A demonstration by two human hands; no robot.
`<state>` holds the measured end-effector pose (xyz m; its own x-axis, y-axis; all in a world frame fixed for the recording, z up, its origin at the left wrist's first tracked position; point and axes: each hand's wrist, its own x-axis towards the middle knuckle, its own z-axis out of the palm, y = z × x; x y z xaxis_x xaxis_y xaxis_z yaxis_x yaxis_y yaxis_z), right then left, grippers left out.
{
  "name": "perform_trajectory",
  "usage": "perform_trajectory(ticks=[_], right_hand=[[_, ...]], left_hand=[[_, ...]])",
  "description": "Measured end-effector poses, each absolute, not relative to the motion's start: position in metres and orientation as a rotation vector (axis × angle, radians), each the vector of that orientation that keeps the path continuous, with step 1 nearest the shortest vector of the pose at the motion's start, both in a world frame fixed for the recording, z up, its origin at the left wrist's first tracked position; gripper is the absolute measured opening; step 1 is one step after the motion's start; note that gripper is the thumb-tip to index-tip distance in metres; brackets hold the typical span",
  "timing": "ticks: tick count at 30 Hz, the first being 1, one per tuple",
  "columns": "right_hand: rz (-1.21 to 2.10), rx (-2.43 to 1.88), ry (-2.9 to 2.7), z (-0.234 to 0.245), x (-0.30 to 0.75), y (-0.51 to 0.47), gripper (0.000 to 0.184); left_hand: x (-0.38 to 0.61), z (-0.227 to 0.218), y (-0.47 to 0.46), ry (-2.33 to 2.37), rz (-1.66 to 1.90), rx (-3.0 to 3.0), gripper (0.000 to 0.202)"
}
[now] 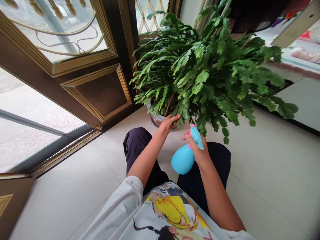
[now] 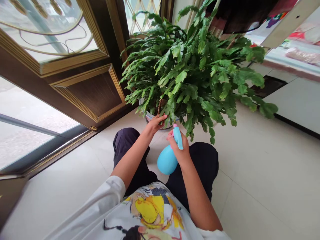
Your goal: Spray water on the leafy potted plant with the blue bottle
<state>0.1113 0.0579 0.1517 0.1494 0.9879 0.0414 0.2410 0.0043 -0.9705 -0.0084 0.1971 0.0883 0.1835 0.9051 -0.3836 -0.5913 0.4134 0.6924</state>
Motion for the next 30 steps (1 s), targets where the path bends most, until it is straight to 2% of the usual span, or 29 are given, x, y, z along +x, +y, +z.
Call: perform_trajectory(ticks=[11, 30], right_hand=[[0.957, -1.509, -1.167, 0.128, 0.103, 0.090, 0.020], [0.941, -1.579, -1.172, 0.128, 0.108, 0.134, 0.018]], left_hand=[[0.005, 0.067, 0.193, 0.892, 1.355, 0.705, 0.042], [0.011, 0.047, 0.199, 0.861, 1.473, 0.858, 0.038]])
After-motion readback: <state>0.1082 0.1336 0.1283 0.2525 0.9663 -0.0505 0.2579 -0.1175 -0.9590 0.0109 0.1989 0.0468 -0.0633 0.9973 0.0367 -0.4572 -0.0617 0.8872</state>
